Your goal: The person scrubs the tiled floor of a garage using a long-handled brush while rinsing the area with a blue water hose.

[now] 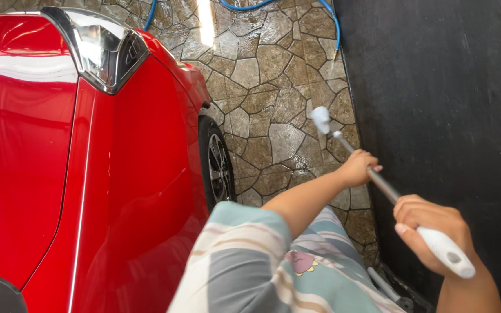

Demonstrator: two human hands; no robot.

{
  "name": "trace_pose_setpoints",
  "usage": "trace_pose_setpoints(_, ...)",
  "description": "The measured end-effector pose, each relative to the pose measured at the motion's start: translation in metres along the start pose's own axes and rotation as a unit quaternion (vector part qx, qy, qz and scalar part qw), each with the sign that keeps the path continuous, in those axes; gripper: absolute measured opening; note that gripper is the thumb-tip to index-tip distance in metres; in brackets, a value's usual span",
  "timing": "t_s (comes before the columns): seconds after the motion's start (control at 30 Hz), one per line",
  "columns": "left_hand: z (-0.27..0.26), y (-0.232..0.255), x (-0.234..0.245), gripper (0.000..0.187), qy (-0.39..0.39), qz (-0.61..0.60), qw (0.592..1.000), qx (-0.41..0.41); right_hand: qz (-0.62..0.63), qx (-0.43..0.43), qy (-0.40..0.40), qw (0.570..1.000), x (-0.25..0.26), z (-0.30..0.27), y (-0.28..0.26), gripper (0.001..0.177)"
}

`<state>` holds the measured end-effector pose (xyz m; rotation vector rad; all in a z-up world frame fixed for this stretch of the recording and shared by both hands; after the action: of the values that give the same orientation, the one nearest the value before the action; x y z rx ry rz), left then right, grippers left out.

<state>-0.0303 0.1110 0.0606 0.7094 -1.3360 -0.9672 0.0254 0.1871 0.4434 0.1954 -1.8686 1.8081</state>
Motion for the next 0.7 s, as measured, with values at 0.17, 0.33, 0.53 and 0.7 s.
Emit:
trace_pose_setpoints(0.17, 0.009, 0.010, 0.022, 0.026, -0.025, 0.040, 0.998, 0.044, 0.054, 0.033, -0.026, 0.998, 0.025, -0.007, 0.029, 0.021)
trace_pose_setpoints(0.33, -0.073, -0.050, 0.073, 0.019, -0.061, 0.123, 0.971, 0.197, 0.120, 0.099, -0.034, 0.987, 0.010, 0.023, 0.058, 0.013)
trace_pose_setpoints(0.53, -0.096, -0.103, 0.123, 0.012, 0.082, 0.182, 0.973, 0.115, 0.137, 0.076, -0.079, 0.984, 0.002, 0.068, 0.074, 0.012)
trace_pose_setpoints(0.7, 0.045, -0.075, 0.044, 0.017, 0.063, 0.057, 0.996, 0.029, 0.035, 0.045, -0.021, 0.998, 0.077, 0.041, 0.069, 0.009)
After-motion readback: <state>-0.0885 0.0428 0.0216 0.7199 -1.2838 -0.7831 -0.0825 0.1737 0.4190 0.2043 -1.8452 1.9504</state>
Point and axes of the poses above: each hand's wrist, its own z-axis towards the middle knuckle, its own x-axis out of the back of the hand, y = z × x, the point moved 1 cm from there along z, towards the middle knuckle, and after that the axes turned 14 degrees about -y, right-handed, at the moved point
